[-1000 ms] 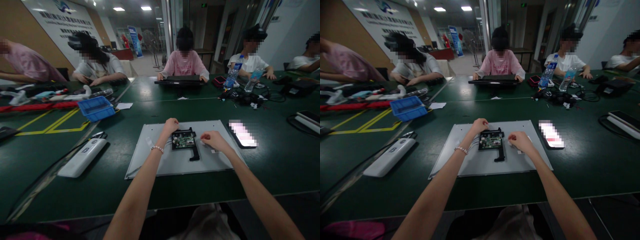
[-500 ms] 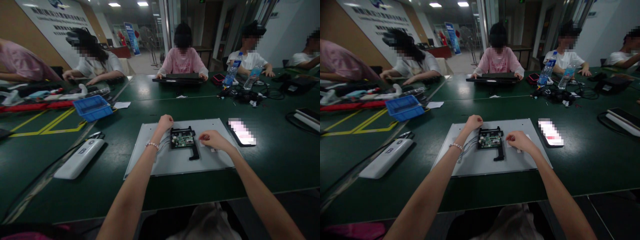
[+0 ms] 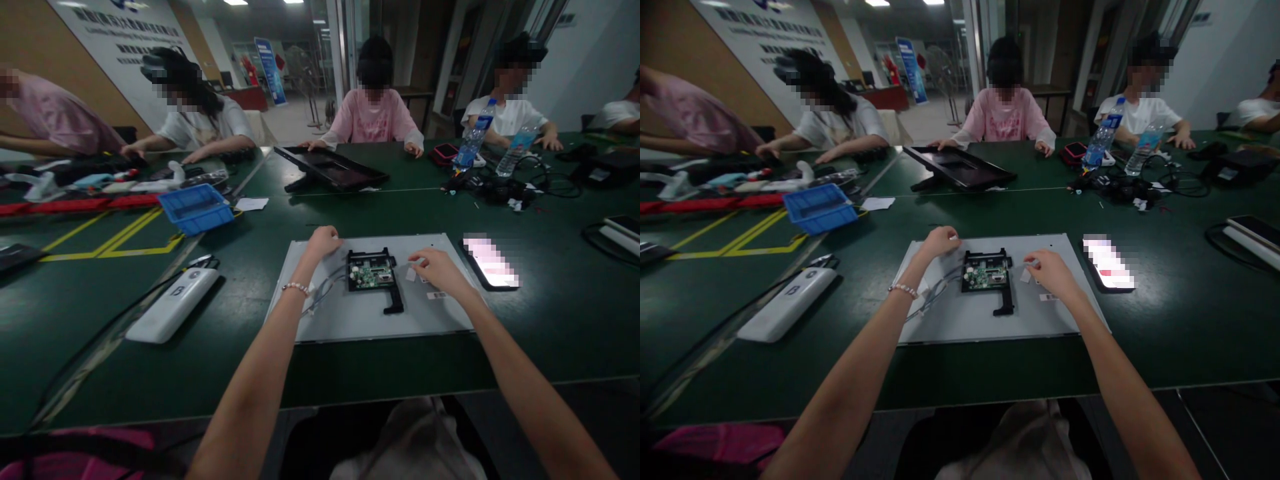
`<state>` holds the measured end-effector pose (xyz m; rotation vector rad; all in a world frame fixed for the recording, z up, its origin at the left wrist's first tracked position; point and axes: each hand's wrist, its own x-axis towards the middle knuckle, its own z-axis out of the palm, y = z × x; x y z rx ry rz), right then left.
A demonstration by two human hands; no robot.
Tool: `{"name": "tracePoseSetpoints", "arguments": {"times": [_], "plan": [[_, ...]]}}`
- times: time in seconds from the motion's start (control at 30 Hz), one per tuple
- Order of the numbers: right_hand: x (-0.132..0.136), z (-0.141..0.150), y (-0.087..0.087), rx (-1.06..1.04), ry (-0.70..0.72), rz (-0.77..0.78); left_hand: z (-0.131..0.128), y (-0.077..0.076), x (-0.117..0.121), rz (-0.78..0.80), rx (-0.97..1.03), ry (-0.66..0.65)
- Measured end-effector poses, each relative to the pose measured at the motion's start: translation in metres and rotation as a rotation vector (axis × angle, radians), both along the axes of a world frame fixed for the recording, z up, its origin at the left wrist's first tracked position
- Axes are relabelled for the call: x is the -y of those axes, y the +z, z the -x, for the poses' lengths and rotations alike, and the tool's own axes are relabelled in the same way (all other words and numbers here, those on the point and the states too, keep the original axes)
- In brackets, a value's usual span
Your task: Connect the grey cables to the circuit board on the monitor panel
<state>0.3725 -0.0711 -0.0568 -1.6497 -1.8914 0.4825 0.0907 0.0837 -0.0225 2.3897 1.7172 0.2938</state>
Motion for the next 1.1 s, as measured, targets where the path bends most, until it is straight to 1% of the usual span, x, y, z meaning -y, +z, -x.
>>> {"name": "tracePoseSetpoints", "arguments": {"times": [0.1, 0.2, 0.27, 0.33, 0.43, 0.5, 0.67, 0.8, 0.93, 1.03, 1.1], "plan": [[0.001, 0.001, 0.002, 0.020, -0.022, -0.021, 0.011, 0.007, 0.010, -0.024, -0.012, 0.015], [0.003, 0.001, 0.006, 0.033, -0.006, -0.019, 0.027, 0.016, 0.025, -0.040, -0.036, 0.043], [0.005, -0.001, 0.008, 0.043, 0.006, -0.011, 0.037, 0.020, 0.035, -0.055, -0.056, 0.083], [0.006, -0.004, 0.009, 0.046, 0.048, 0.027, 0.046, 0.020, 0.047, -0.052, -0.114, 0.139], [0.008, -0.007, 0.008, 0.025, 0.118, 0.101, 0.054, 0.014, 0.063, 0.021, -0.247, 0.194], [0.009, -0.007, 0.006, 0.012, 0.123, 0.120, 0.055, 0.006, 0.073, 0.028, -0.279, 0.193], [0.006, 0.000, 0.002, -0.017, 0.105, 0.153, 0.052, -0.015, 0.088, -0.141, -0.262, 0.114], [0.005, 0.000, 0.006, -0.057, 0.039, 0.159, 0.052, -0.021, 0.092, -0.163, -0.269, 0.066], [0.005, -0.010, 0.008, -0.006, -0.040, 0.132, 0.053, -0.016, 0.090, -0.156, -0.233, 0.070], [0.004, -0.015, 0.004, 0.083, -0.074, 0.039, 0.049, -0.004, 0.089, -0.171, -0.167, 0.099], [0.003, -0.013, 0.001, 0.118, -0.089, -0.041, 0.042, 0.006, 0.090, -0.198, -0.104, 0.077]]}}
